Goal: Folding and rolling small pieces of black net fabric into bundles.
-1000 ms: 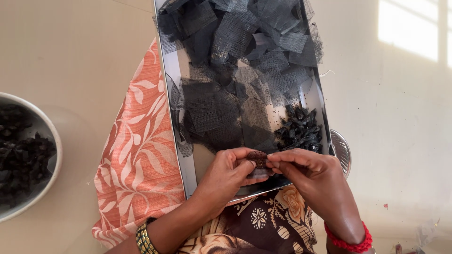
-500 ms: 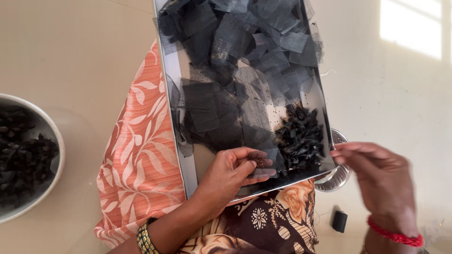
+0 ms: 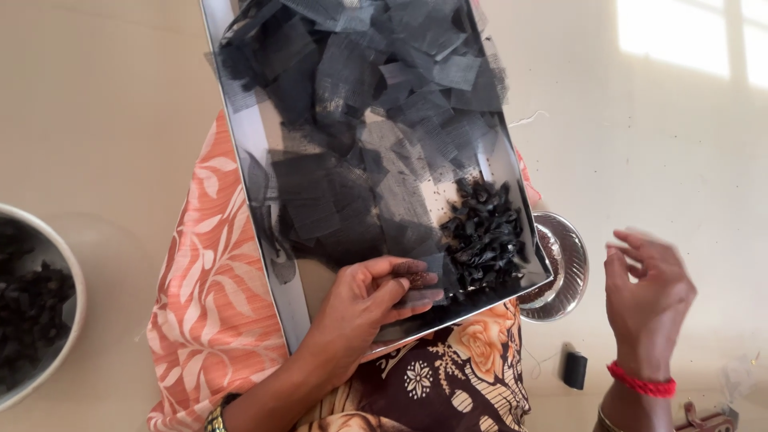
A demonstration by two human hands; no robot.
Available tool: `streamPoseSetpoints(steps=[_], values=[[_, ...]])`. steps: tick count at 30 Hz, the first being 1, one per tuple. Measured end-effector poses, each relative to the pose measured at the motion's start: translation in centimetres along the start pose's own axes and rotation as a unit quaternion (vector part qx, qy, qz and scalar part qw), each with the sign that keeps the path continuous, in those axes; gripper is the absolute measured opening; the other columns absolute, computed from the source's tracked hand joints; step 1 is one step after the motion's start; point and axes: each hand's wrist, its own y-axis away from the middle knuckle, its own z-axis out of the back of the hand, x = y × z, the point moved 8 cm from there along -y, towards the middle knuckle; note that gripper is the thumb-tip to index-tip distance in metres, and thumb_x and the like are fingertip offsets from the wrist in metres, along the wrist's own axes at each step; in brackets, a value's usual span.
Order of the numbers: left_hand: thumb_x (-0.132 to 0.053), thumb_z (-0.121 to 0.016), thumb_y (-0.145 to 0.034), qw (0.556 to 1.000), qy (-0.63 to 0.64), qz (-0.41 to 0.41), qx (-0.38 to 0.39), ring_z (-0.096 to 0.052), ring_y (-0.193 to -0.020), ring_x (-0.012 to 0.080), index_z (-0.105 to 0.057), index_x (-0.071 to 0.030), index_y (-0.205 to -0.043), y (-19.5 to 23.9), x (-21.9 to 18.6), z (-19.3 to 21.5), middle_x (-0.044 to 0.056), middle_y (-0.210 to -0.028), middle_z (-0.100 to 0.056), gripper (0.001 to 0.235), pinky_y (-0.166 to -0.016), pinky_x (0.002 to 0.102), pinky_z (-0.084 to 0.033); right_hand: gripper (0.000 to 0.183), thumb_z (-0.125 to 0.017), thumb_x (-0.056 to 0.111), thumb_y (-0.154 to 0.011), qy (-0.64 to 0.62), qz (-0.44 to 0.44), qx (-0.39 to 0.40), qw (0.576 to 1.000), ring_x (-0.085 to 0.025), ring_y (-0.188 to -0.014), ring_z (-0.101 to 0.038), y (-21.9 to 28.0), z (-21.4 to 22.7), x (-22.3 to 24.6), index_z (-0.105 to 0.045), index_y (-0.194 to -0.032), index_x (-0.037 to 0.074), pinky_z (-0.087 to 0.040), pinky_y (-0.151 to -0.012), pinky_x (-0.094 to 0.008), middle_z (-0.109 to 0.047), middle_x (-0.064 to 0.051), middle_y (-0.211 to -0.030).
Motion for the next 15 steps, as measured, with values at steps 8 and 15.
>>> streamPoseSetpoints(steps=[8,15], values=[[-0.006,-0.051,-0.101,1.000,0.009,0.005,-0.006,-0.074,-0.102,0.0206,-0.065,0.009,-0.118,0.3,-0.5,-0.5,0.016,-0.114,-0.074,0.027,-0.093,0.034,-0.062,0.022,-0.067,-0.006,-0.093,-0.297,0.133,0.165,0.931,-0.018,-0.104,-0.074,6.0,-1.2,12.6,-0.077,-0.109,0.004,-0.062,-0.090,-0.030,-0.077,-0.009,-0.112],[-0.007,-0.053,-0.102,0.999,0.037,-0.029,0.006,-0.072,-0.097,0.0143,-0.067,0.008,-0.117,0.5,-0.3,-0.1,0.010,-0.109,-0.074,0.025,-0.093,0.035,-0.062,0.019,-0.075,0.006,-0.085,-0.238,0.108,0.278,0.924,-0.017,-0.091,-0.078,7.2,-5.1,17.6,-0.079,-0.102,0.003,-0.061,-0.075,-0.027,-0.078,-0.006,-0.107]])
